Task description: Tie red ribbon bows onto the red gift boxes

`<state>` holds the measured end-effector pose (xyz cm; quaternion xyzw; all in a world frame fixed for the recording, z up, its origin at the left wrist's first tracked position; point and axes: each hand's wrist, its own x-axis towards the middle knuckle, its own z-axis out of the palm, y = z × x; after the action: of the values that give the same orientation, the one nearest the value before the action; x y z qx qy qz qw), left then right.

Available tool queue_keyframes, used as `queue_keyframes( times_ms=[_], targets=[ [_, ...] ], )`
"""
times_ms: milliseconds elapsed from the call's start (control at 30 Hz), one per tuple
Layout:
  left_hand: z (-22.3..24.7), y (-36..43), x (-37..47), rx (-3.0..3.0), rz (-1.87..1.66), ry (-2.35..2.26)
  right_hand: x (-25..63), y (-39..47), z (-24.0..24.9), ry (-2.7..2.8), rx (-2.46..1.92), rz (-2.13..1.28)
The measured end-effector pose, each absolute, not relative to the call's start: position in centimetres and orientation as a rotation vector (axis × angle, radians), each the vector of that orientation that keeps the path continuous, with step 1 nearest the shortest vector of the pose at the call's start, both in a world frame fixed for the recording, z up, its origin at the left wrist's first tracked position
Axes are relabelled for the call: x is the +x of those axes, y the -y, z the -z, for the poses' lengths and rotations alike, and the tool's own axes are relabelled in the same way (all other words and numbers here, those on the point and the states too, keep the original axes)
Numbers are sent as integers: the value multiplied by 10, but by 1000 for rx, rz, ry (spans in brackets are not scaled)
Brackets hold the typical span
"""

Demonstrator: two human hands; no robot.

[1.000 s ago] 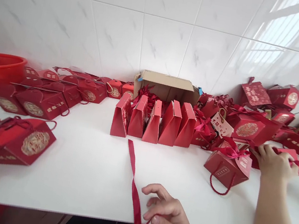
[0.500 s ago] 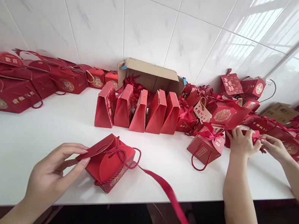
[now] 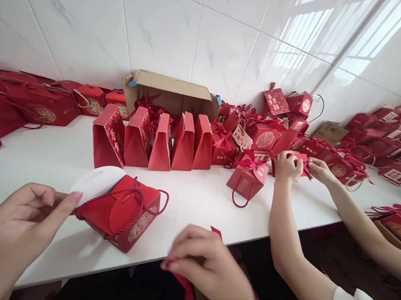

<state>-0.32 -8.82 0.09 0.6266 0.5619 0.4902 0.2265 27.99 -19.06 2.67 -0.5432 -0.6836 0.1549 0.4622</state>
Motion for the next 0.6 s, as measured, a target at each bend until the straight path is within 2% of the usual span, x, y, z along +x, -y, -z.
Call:
queue_keyframes(
  times_ms=[167,267,600],
  targets=[
    [4,80,3,1945,-1419,-1333,221,183,26,1603,-1310,-577],
    [2,74,1,2261,-1262,-1173,220,170,33,1638,-1260,-568],
    [-10,85,-9,2500,-791,-925,213,161,49,1696,-1302,-336]
  ],
)
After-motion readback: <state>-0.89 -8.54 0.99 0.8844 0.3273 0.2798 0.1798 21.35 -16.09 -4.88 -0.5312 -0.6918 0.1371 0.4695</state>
